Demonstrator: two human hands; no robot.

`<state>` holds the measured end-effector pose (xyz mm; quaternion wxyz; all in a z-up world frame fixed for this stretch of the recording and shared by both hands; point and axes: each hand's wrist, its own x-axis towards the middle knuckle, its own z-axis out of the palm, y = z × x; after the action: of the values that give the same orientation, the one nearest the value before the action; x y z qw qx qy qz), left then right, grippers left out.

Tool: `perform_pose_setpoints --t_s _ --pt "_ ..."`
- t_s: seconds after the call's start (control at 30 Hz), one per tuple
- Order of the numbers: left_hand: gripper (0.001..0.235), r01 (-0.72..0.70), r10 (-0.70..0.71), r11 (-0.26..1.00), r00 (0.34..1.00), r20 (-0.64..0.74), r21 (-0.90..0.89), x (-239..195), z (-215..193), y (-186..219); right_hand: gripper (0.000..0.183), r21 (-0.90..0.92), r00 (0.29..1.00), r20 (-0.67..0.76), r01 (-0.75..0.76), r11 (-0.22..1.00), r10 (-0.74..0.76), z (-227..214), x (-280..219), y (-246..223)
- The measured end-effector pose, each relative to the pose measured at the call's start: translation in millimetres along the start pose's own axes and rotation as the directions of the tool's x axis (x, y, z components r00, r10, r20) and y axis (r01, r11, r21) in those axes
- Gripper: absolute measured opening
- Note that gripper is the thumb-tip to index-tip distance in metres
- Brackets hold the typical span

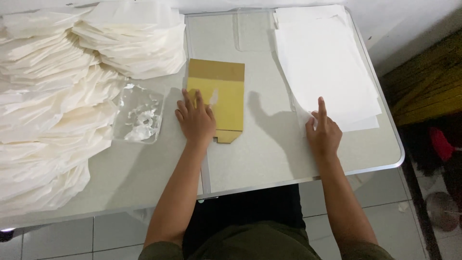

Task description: Folding and gluing paper around cardboard templates to assemble boxes.

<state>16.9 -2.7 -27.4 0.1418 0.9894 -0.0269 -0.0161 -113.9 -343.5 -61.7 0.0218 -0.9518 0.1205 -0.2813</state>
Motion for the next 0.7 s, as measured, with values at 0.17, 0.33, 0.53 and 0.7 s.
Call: perform_pose_setpoints --t_s 0.17,0.33,0.53,0.7 --pt "0.055 0.035 -0.036 0.999 0.998 -0.056 -0.018 -0.1 -3.7 7.8 0.066 0.008 0.989 -0.149 0.020 1.000 -0.019 -9.7 3.1 4.6" --pt "0.059 0.061 -0.066 0.997 0.988 -0.141 -0.035 7.3 -0.5 2.5 0.068 0.068 0.942 -0.335 0.046 0.997 -0.021 -18.2 -1.1 12.2" --pt "0.099 0.105 -0.142 0.973 0.975 -0.173 -0.208 22.4 6.8 -14.9 0.052 0.207 0.927 -0.364 0.177 0.962 -0.092 -28.2 -33.6 1.6" --pt "0.086 0.065 -0.161 0.791 0.981 -0.105 -0.608 17.2 -6.1 -25.2 0.046 0.316 0.945 -0.258 0.278 0.907 -0.200 -52.0 -54.4 -47.5"
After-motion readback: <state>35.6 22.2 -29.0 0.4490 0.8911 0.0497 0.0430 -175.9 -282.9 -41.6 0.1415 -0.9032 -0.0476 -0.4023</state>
